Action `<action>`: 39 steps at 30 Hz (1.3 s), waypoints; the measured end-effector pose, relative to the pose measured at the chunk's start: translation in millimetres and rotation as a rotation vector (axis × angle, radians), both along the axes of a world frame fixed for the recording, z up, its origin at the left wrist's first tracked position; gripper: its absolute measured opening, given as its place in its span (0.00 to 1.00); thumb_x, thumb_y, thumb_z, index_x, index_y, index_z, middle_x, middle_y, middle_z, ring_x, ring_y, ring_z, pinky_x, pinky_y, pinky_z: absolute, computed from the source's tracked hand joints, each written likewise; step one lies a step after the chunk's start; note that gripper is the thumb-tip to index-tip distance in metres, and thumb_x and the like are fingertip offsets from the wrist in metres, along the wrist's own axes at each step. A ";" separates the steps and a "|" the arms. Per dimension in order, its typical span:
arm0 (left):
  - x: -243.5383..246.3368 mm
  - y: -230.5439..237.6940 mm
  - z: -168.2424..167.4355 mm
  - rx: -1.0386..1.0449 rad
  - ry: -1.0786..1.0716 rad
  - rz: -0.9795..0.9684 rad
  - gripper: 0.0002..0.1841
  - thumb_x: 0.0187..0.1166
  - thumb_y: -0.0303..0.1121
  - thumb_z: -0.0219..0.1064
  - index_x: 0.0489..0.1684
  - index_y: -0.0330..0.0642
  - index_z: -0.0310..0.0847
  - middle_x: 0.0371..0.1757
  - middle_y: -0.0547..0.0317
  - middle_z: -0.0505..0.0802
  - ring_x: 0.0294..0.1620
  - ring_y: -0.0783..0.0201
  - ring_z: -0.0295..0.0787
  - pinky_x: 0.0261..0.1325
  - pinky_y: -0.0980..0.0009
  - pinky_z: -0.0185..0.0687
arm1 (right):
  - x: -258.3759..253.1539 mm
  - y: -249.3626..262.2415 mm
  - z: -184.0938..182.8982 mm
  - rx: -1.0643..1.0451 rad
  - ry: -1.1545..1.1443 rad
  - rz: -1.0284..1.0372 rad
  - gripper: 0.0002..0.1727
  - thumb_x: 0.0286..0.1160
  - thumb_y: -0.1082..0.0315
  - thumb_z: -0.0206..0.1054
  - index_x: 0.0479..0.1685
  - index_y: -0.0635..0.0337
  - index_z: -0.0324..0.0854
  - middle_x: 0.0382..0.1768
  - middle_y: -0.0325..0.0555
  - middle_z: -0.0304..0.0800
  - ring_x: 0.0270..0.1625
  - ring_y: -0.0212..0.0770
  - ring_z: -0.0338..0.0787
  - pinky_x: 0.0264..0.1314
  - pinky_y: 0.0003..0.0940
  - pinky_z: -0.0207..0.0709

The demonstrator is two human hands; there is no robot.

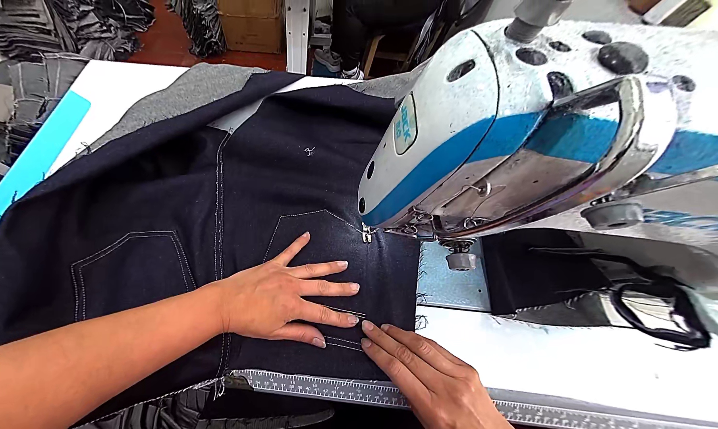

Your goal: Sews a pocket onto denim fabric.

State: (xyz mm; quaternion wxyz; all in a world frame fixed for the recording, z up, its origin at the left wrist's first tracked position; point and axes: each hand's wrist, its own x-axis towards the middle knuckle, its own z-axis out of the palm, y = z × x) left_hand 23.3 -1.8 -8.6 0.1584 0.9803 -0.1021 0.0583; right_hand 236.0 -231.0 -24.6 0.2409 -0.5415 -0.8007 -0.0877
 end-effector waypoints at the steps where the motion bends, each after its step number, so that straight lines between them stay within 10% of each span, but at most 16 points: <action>1: -0.2 0.2 -0.3 0.000 0.001 0.000 0.24 0.89 0.58 0.49 0.80 0.75 0.77 0.89 0.72 0.72 0.96 0.52 0.50 0.86 0.21 0.27 | 0.3 0.8 -0.1 -0.001 0.009 0.010 0.17 0.88 0.76 0.49 0.60 0.57 0.84 0.65 0.44 0.93 0.65 0.41 0.90 0.72 0.29 0.77; 39: 47.6 70.3 13.9 -0.101 -0.021 0.073 0.24 0.86 0.55 0.54 0.75 0.62 0.84 0.83 0.61 0.81 0.92 0.45 0.59 0.86 0.23 0.29 | 41.7 79.1 7.5 -0.007 0.087 -0.068 0.20 0.81 0.77 0.53 0.54 0.57 0.92 0.62 0.43 0.95 0.69 0.41 0.89 0.73 0.30 0.75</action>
